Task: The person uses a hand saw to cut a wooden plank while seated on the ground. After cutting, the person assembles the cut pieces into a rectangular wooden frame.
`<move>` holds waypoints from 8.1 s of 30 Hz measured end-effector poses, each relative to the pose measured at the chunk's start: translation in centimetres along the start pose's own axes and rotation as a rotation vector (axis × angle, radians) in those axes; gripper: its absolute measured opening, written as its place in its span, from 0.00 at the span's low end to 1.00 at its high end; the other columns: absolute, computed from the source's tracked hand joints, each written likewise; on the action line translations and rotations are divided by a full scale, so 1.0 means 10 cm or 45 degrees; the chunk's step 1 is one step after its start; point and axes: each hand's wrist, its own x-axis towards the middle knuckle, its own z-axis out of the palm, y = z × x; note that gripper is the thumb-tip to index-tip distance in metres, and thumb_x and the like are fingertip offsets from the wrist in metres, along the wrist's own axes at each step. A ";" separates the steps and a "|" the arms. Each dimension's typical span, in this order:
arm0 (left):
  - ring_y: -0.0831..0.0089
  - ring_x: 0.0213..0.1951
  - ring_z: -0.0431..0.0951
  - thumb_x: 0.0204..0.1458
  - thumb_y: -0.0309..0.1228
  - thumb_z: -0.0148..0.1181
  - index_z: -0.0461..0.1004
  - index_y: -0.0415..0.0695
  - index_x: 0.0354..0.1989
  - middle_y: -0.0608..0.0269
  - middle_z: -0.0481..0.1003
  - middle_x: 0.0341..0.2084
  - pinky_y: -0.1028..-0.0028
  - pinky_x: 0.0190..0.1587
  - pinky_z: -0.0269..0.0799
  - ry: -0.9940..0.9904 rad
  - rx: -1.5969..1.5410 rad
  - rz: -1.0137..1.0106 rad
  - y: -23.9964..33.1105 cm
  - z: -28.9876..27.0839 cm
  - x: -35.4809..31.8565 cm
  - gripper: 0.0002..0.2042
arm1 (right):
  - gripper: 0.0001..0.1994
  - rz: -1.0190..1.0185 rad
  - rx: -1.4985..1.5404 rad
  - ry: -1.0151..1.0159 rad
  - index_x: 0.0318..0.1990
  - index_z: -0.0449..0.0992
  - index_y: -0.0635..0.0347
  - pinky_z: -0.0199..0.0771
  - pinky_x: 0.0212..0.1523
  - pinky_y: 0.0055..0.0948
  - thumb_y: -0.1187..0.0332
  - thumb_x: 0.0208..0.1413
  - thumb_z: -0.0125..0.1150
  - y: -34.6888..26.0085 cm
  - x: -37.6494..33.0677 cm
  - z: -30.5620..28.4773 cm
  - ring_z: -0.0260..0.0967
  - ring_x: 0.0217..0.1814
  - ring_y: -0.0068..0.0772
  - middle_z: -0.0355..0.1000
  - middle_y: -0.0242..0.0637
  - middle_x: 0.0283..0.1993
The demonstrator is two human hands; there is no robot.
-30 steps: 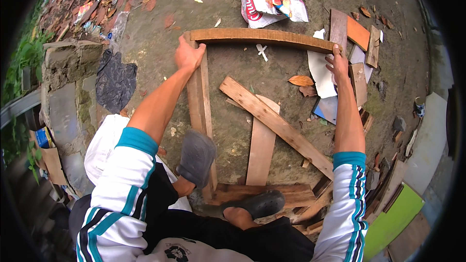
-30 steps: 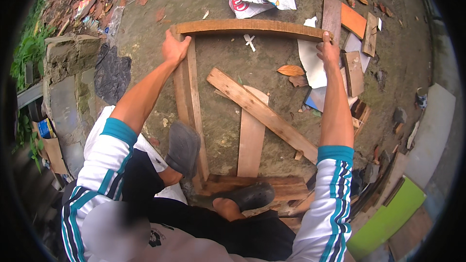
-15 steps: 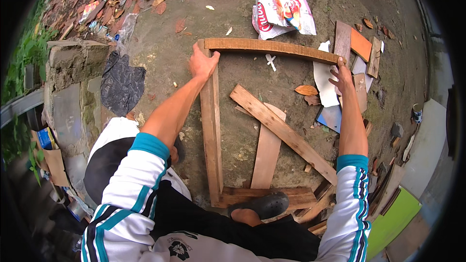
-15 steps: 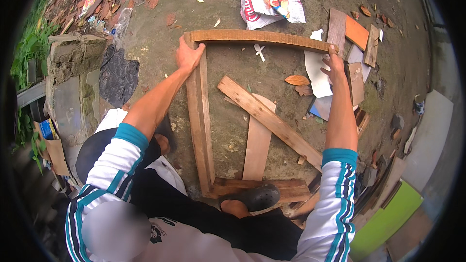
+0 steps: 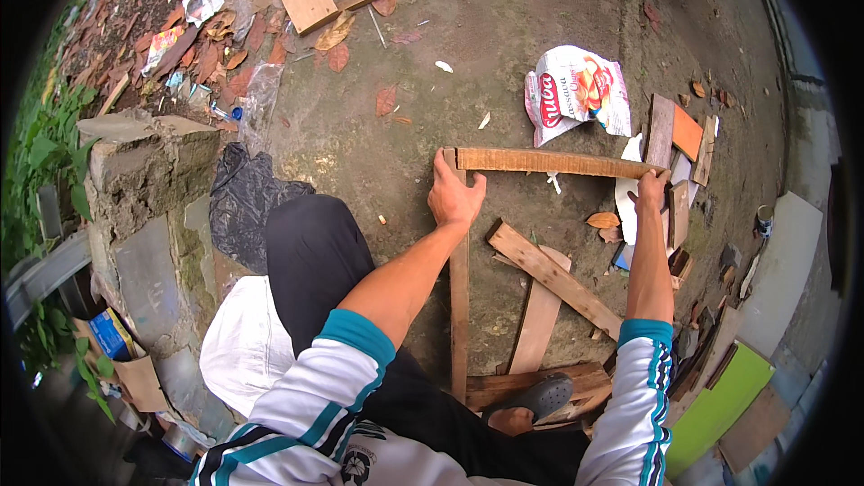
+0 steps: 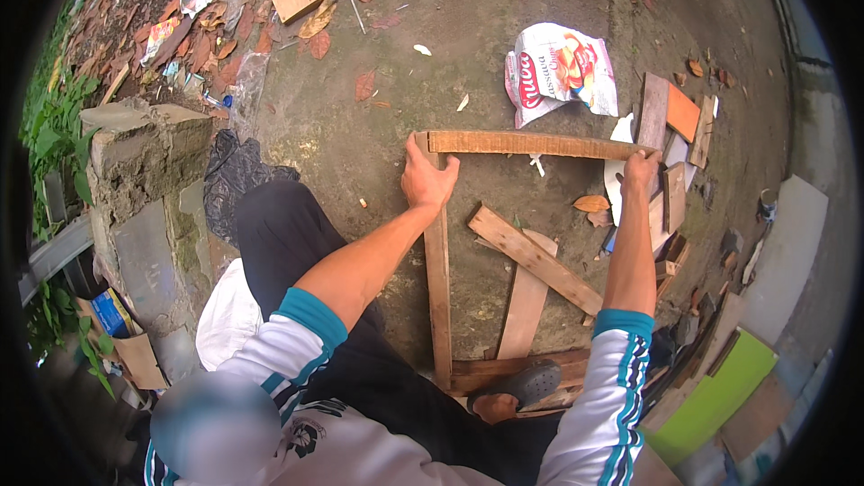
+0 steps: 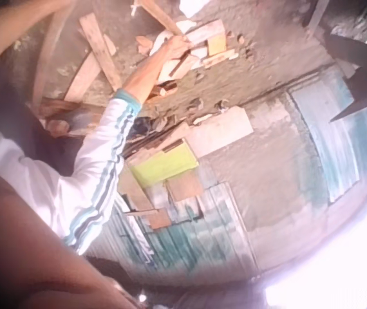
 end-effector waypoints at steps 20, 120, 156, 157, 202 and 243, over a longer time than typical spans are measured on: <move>0.40 0.64 0.64 0.48 0.36 0.63 0.46 0.40 0.71 0.36 0.61 0.65 0.53 0.64 0.63 -0.060 -0.213 0.198 -0.18 0.12 0.08 0.43 | 0.39 -0.344 -0.945 -0.198 0.77 0.43 0.44 0.68 0.64 0.50 0.53 0.64 0.56 -0.11 -2.32 1.00 0.61 0.70 0.57 0.32 0.46 0.81; 0.69 0.48 0.74 0.69 0.52 0.28 0.72 0.37 0.54 0.56 0.77 0.46 0.69 0.56 0.65 -1.902 -0.875 1.145 2.45 -1.02 -1.83 0.31 | 0.43 -0.152 -0.776 0.238 0.18 0.71 0.70 0.54 0.24 0.39 0.28 0.58 0.48 0.60 -5.55 -4.45 0.54 0.19 0.25 0.57 0.31 0.13; 0.70 0.40 0.73 0.62 0.39 0.41 0.75 0.31 0.42 0.56 0.77 0.35 0.70 0.49 0.67 -1.288 -0.747 1.684 2.72 -0.61 -1.50 0.22 | 0.44 -0.496 -1.370 1.101 0.55 0.79 0.52 0.77 0.48 0.42 0.23 0.42 0.60 1.32 -5.66 -3.68 0.78 0.43 0.46 0.79 0.40 0.44; 0.69 0.40 0.73 0.61 0.39 0.41 0.75 0.30 0.41 0.56 0.77 0.35 0.70 0.49 0.66 -1.257 -0.720 1.679 2.72 -0.60 -1.52 0.22 | 0.42 -0.553 -1.368 1.150 0.52 0.81 0.53 0.78 0.44 0.41 0.25 0.42 0.62 1.32 -5.75 -3.62 0.78 0.40 0.46 0.80 0.40 0.41; 0.57 0.59 0.72 0.64 0.56 0.45 0.73 0.35 0.59 0.47 0.75 0.55 0.62 0.64 0.62 -1.659 -0.788 1.742 3.09 -0.76 -2.57 0.33 | 0.39 -0.214 -1.171 1.109 0.58 0.76 0.50 0.73 0.52 0.43 0.31 0.45 0.65 1.78 -6.14 -3.53 0.76 0.49 0.49 0.78 0.43 0.47; 0.49 0.77 0.32 0.60 0.62 0.44 0.73 0.47 0.57 0.52 0.45 0.75 0.24 0.65 0.23 -0.573 1.509 1.822 -0.22 -0.86 -7.64 0.32 | 0.22 0.582 0.902 0.204 0.54 0.77 0.65 0.73 0.56 0.31 0.56 0.63 0.61 4.58 -8.43 -5.30 0.76 0.54 0.35 0.80 0.44 0.49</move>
